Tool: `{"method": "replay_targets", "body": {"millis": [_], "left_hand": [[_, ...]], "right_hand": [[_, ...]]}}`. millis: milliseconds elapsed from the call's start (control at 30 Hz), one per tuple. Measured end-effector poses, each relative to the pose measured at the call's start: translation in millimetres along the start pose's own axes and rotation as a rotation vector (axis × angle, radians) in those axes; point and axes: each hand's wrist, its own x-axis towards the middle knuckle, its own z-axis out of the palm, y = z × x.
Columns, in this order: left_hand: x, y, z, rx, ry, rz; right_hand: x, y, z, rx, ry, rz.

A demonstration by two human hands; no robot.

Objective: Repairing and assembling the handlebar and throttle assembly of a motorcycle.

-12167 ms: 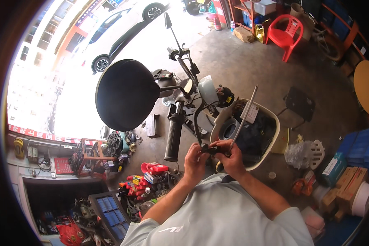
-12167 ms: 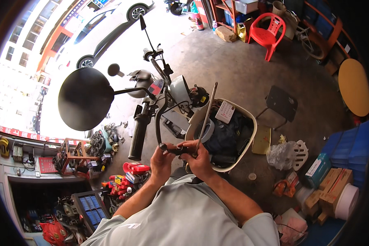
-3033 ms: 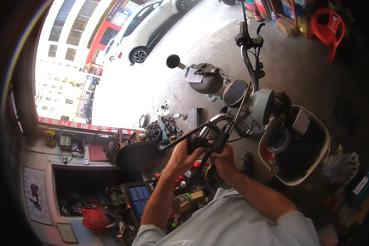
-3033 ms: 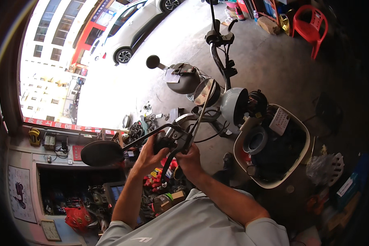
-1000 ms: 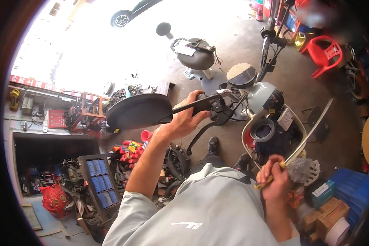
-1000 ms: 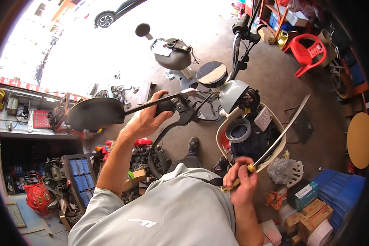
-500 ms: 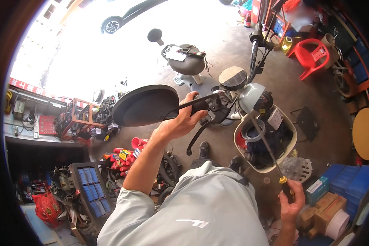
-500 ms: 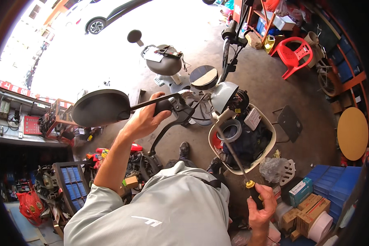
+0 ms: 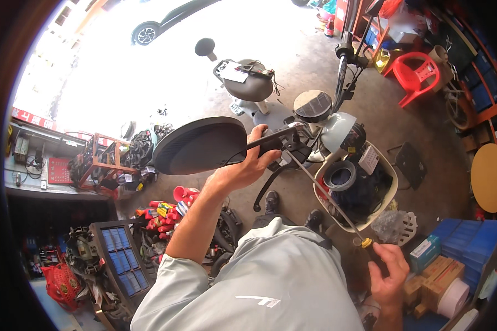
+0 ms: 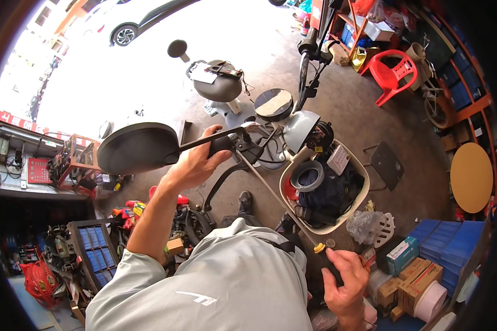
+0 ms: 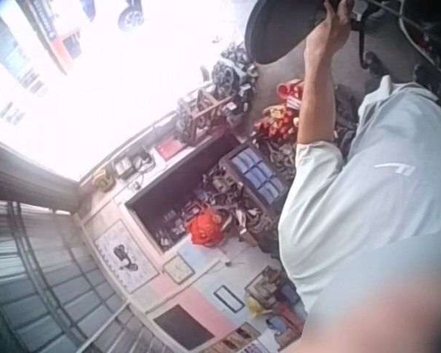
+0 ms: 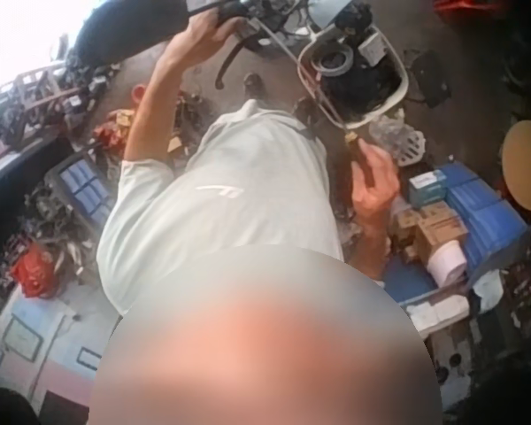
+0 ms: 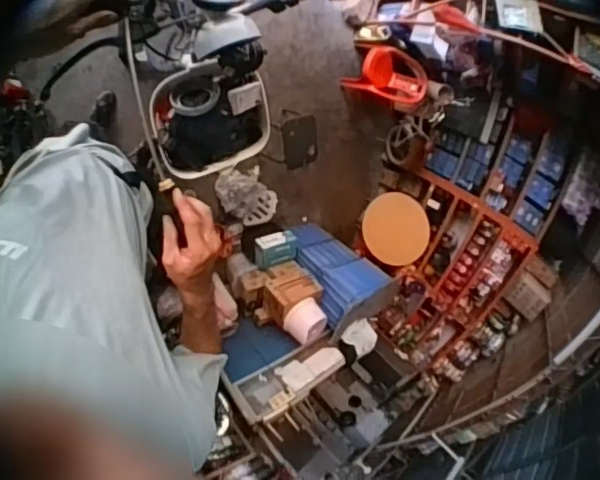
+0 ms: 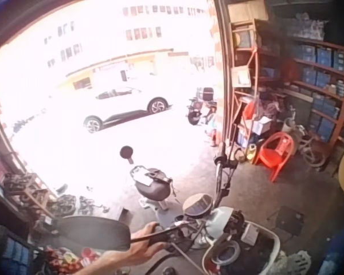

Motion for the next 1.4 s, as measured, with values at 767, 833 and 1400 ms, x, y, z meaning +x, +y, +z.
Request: {"method": "replay_targets", "body": {"millis": [767, 833, 1400], "left_hand": [[0.8, 1.2, -0.8, 0.029, 0.001, 0.043], [1.3, 1.7, -1.4, 0.034, 0.011, 0.057], [5.5, 3.1, 3.7, -0.048, -0.010, 0.021]], "right_hand": [[-19.1, 5.2, 16.3, 0.744, 0.250, 0.428], [-12.5, 0.4, 15.4, 1.103, 0.223, 0.444], [-27.1, -4.9, 30.5, 0.763, 0.392, 0.374]]}}
